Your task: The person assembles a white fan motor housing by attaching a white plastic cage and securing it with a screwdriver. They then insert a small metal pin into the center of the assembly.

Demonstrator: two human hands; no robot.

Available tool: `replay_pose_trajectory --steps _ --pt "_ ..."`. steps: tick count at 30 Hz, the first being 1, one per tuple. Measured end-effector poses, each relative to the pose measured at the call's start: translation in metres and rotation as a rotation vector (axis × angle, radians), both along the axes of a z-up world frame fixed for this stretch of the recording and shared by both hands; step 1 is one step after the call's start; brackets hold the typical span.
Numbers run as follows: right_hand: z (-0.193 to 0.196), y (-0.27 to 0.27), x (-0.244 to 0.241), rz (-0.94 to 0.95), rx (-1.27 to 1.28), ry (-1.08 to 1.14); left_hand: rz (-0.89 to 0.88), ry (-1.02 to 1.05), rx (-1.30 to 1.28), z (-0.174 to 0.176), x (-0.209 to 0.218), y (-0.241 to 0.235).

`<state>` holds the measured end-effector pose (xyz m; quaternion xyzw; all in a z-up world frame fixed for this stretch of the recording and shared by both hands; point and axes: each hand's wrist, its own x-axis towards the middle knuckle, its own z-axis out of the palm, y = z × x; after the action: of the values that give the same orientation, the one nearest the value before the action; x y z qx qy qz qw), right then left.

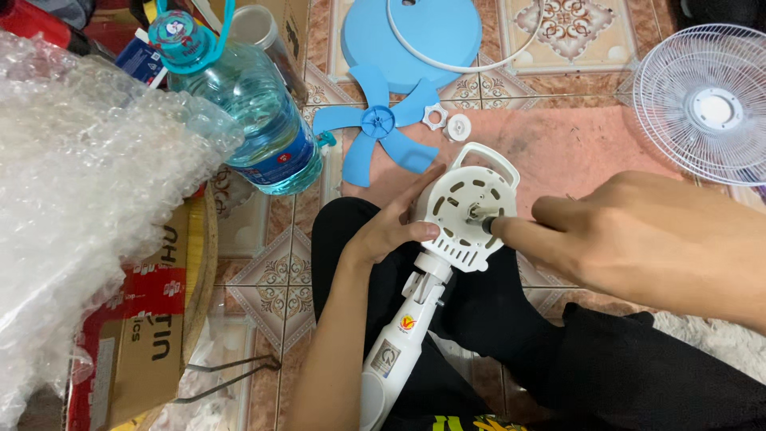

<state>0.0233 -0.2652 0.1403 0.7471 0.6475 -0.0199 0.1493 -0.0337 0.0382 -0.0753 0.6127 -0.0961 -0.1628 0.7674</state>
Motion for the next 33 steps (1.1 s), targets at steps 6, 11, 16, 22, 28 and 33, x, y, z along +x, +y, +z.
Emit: replay_pose_trajectory --steps 6,11,16,22,28,33 --pt "0.002 0.006 -0.003 -0.01 0.045 -0.009 0.005 0.047 -0.041 -0.002 0.001 -0.001" --pt "0.024 0.006 -0.01 -0.523 -0.187 0.281 -0.002 0.039 -0.034 0.001 0.002 0.0" --pt "0.004 -0.012 -0.003 -0.306 -0.303 0.145 -0.004 0.028 -0.013 0.004 0.002 -0.002" --pt "0.015 0.009 -0.014 -0.08 0.166 -0.016 0.012 0.073 0.015 0.004 0.001 -0.003" --pt "0.013 -0.003 -0.019 -0.29 0.027 0.168 0.015 0.025 0.028 0.001 0.002 -0.003" --pt "0.008 -0.014 -0.014 -0.087 0.202 0.145 0.002 0.039 0.048 0.009 0.001 -0.003"
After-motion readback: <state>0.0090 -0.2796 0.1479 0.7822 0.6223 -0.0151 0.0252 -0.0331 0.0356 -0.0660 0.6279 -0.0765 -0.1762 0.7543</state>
